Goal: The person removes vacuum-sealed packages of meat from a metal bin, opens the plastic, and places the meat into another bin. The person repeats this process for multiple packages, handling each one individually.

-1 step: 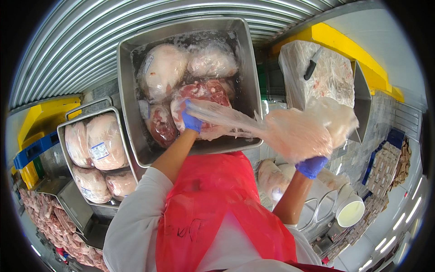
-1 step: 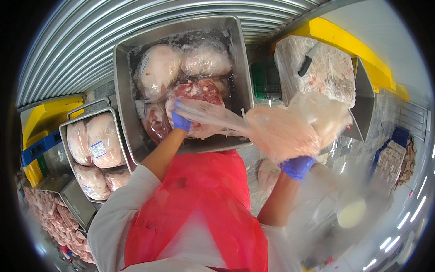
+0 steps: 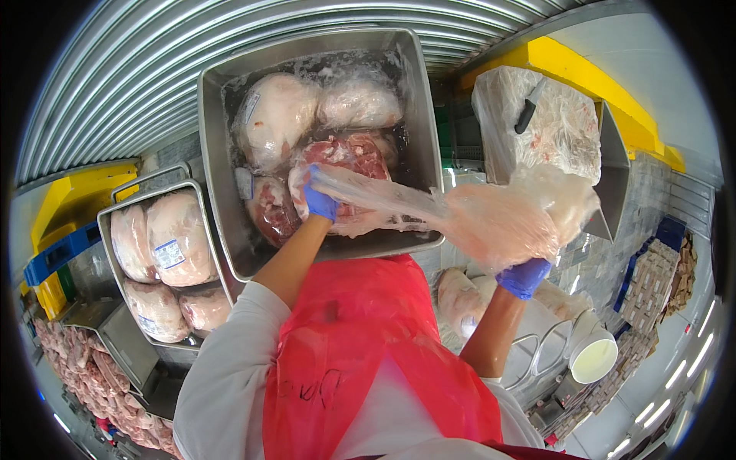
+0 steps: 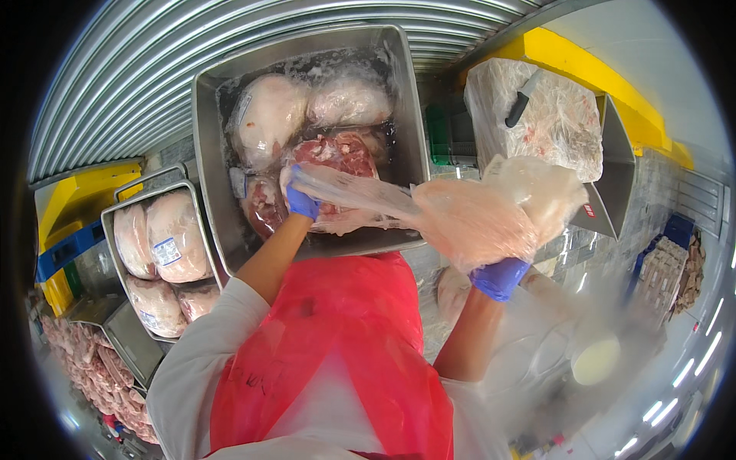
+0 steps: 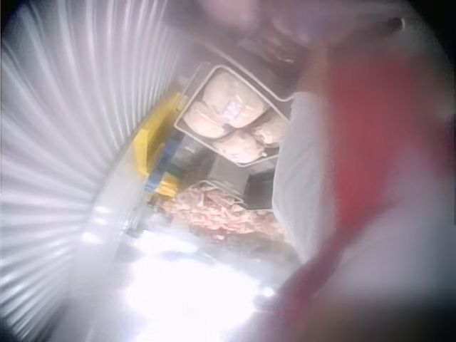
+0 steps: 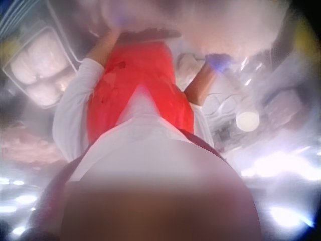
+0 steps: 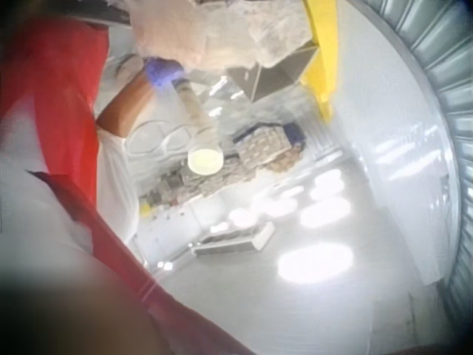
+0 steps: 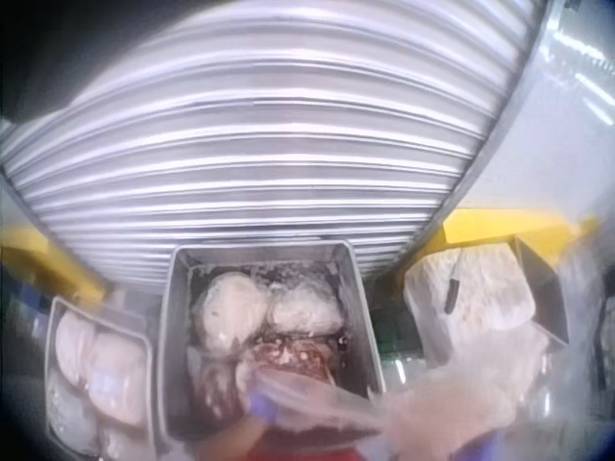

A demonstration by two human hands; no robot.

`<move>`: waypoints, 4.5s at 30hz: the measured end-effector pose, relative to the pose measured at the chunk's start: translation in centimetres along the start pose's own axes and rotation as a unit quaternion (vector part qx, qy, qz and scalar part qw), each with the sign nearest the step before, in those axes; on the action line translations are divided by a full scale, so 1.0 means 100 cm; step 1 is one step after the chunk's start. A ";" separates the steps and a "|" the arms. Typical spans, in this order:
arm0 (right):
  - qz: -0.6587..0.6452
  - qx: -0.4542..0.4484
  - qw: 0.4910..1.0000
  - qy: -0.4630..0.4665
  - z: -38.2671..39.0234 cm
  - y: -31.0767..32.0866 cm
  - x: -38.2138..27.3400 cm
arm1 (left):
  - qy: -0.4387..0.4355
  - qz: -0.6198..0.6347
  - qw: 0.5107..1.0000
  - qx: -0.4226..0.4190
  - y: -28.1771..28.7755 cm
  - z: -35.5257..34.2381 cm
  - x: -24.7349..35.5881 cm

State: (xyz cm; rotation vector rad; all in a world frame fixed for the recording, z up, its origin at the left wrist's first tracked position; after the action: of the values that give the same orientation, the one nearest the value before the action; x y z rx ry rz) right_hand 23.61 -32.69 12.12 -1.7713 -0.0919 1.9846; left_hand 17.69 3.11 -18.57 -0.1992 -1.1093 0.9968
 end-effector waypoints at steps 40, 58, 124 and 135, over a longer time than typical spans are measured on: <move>0.022 0.103 0.994 -0.004 0.006 0.013 0.001 | 0.081 -0.342 0.931 0.101 0.092 0.038 -0.096; -0.103 0.065 0.992 0.030 -0.025 -0.031 -0.035 | -0.001 -0.400 0.916 0.028 0.020 0.110 0.056; 0.018 0.356 0.908 0.221 0.294 0.589 -0.192 | 0.035 -0.218 0.689 -0.690 -0.728 0.681 -0.205; 0.463 0.347 0.756 -0.306 0.380 0.663 -0.023 | -0.219 -0.541 0.317 -0.747 -0.542 0.608 -0.452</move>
State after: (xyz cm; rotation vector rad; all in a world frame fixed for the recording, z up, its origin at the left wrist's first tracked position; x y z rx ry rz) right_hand -32.43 -82.45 -3.17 -0.6047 1.3703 2.6267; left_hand -4.87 -81.70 12.73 -0.5377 -1.8782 -1.6170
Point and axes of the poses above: each hand's wrist, its own z-axis away from the middle knuckle, its own y-axis out of the back of the hand, x = y × z, the point moved 7 cm from there along -z, towards the middle knuckle, and after that the axes turned 15 degrees about -z, right-handed, at the moved point
